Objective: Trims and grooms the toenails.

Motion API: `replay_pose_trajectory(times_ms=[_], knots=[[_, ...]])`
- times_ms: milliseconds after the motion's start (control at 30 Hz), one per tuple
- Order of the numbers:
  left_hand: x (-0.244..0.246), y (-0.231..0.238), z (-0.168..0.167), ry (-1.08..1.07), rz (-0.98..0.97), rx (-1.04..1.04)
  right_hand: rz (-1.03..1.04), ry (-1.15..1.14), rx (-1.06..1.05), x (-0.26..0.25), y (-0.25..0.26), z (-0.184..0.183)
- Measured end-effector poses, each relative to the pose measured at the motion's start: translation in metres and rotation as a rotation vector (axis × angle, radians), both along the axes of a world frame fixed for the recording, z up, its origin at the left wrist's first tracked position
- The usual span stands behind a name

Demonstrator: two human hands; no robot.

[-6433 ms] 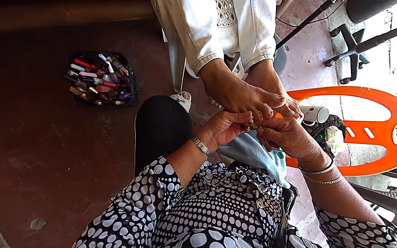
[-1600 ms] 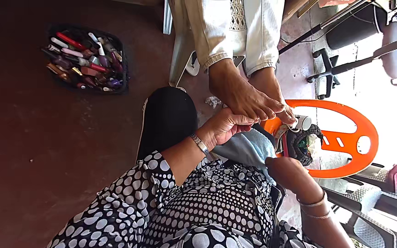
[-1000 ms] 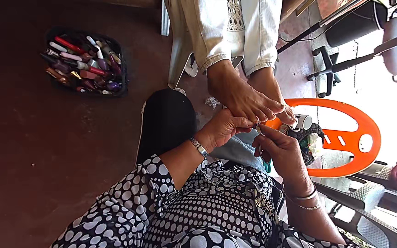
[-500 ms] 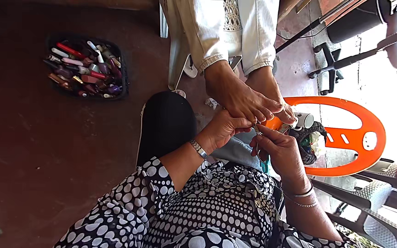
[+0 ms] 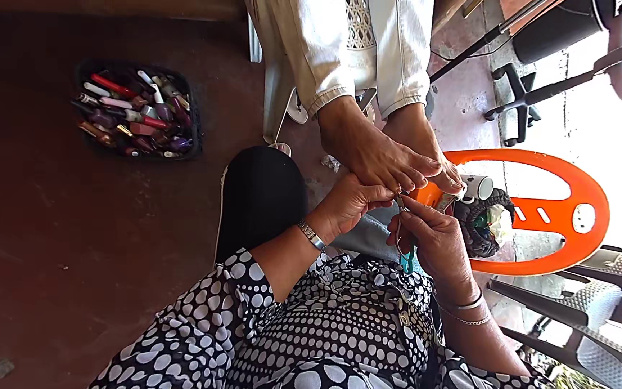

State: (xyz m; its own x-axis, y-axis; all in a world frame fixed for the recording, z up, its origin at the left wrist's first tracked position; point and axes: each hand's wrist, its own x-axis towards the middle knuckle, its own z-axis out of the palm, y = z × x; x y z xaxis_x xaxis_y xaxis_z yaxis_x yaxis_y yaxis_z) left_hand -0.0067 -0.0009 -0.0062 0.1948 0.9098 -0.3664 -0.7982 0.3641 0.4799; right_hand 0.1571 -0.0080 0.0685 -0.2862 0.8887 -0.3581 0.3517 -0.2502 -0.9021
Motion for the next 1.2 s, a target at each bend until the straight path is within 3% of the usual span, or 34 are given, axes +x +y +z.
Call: replay_pose_trajectory(times_ms=[733, 1200], knots=[[0.001, 0.001, -0.001, 0.008, 0.002, 0.000, -0.022, 0.035, 0.042, 0.000, 0.000, -0.007], [0.000, 0.000, 0.000, -0.006, -0.002, 0.010, 0.103, 0.004, 0.086, 0.011, 0.010, -0.008]])
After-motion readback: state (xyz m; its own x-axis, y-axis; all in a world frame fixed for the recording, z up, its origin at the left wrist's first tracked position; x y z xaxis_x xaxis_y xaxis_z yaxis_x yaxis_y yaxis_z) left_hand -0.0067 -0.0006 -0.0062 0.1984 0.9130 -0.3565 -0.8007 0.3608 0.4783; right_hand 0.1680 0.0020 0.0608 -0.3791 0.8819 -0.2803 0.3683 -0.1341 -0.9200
